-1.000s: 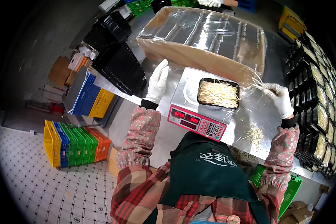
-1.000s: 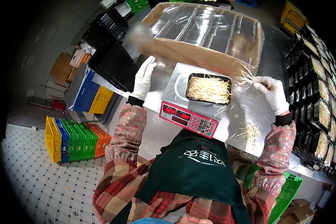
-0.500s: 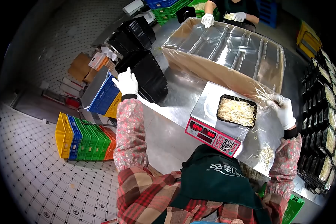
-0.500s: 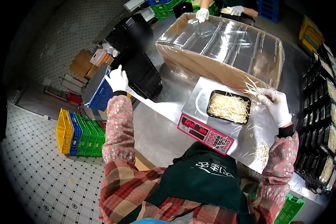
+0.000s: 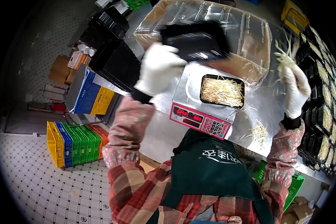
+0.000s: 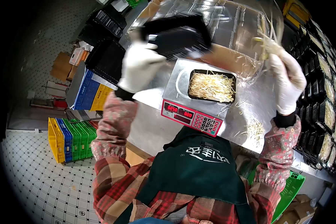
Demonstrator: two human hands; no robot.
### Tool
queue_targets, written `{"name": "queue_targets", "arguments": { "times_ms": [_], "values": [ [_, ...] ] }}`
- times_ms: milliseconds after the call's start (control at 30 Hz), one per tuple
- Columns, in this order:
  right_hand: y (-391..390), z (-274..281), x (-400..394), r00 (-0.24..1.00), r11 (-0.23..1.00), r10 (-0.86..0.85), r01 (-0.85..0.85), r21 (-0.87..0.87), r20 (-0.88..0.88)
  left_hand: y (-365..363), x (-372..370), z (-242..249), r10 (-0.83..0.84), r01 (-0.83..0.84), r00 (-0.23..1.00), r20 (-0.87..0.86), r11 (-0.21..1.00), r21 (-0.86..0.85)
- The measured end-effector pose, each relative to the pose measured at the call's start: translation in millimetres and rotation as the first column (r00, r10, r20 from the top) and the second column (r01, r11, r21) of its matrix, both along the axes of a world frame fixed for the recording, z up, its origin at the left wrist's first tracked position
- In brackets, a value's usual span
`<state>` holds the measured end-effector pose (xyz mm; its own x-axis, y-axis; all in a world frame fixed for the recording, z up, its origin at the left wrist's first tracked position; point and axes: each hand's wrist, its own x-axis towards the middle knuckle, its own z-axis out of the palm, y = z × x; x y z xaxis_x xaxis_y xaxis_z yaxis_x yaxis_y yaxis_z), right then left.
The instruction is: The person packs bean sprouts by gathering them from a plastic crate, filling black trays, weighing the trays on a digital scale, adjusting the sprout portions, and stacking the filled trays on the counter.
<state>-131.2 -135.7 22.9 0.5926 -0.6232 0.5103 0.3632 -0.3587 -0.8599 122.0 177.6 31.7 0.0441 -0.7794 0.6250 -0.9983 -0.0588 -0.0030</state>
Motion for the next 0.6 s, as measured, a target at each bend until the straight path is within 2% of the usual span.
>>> {"name": "queue_targets", "arguments": {
  "times_ms": [33,67,100,133,200,233,267,300,333,400,433,467,500,533,567,600],
  "values": [
    [7.4,5.4,8.4,0.993,0.946,0.052,-0.082,-0.313,-0.103,-21.2,-16.1,-9.6,-0.074,0.074,0.996,-0.046,0.997,0.010],
    [14.5,9.7,14.4,0.974,0.793,0.066,-0.182,-0.581,-0.215,-39.0,-32.0,-19.8,-0.148,0.150,0.985,-0.092,0.988,0.017],
    [24.5,14.6,10.2,0.900,0.541,-0.240,-0.189,-0.820,-0.365,-53.6,-42.4,-28.5,-0.268,0.259,0.947,-0.178,0.963,-0.071],
    [22.5,18.1,5.7,0.851,0.438,-0.338,-0.236,-0.867,-0.402,-65.4,-50.2,-34.4,-0.389,0.356,0.886,-0.250,0.919,-0.170],
    [14.9,10.3,-11.0,0.922,0.677,-0.280,-0.007,-0.736,-0.266,-79.7,-59.6,-42.7,-0.435,0.402,0.846,-0.306,0.900,-0.167],
    [6.0,1.5,-20.2,0.914,0.748,-0.294,0.037,-0.663,-0.280,-86.3,-65.5,-49.0,-0.444,0.400,0.831,-0.336,0.895,-0.195],
    [-18.6,-29.0,-26.2,0.948,0.903,-0.072,-0.070,-0.424,-0.310,-94.8,-73.2,-54.9,-0.458,0.403,0.811,-0.364,0.888,-0.221],
    [-28.8,-53.5,-33.0,0.946,0.960,0.018,-0.107,-0.258,-0.323,-106.6,-83.5,-55.5,-0.473,0.431,0.813,-0.339,0.881,-0.197],
    [-37.8,-73.3,-40.3,0.942,0.986,0.106,-0.141,-0.092,-0.318,-120.0,-86.0,-67.7,-0.481,0.478,0.839,-0.255,0.875,-0.078],
    [-57.9,-106.3,-58.9,0.943,0.999,0.044,-0.035,0.034,-0.330,-115.2,-108.4,-41.8,-0.267,0.292,0.940,-0.212,0.951,0.101],
    [-67.4,-123.9,-70.1,0.927,0.995,-0.078,0.092,0.022,-0.367,-112.5,-101.4,-49.3,-0.210,0.249,0.929,-0.306,0.964,0.095],
    [-79.4,-152.8,-84.0,0.911,0.977,-0.190,0.213,0.021,-0.366,-107.6,-86.5,-60.2,-0.187,0.216,0.869,-0.457,0.976,0.012],
    [-93.0,-186.0,-99.4,0.909,0.962,-0.227,0.266,0.067,-0.350,-99.4,-69.6,-63.7,-0.099,0.113,0.855,-0.508,0.994,-0.003],
    [-97.8,-210.3,-113.0,0.875,0.943,-0.290,0.331,0.041,-0.387,-90.8,-64.5,-63.6,0.042,-0.039,0.517,-0.855,0.999,0.026],
    [-98.6,-233.7,-122.4,0.851,0.928,-0.314,0.368,0.054,-0.421,-83.4,-43.0,-92.6,0.107,-0.158,0.643,-0.759,0.987,0.005],
    [-99.9,-257.1,-130.1,0.825,0.913,-0.333,0.404,0.065,-0.457,-72.9,-28.5,-113.5,0.218,-0.221,0.762,-0.610,0.973,0.072]
  ]
}}
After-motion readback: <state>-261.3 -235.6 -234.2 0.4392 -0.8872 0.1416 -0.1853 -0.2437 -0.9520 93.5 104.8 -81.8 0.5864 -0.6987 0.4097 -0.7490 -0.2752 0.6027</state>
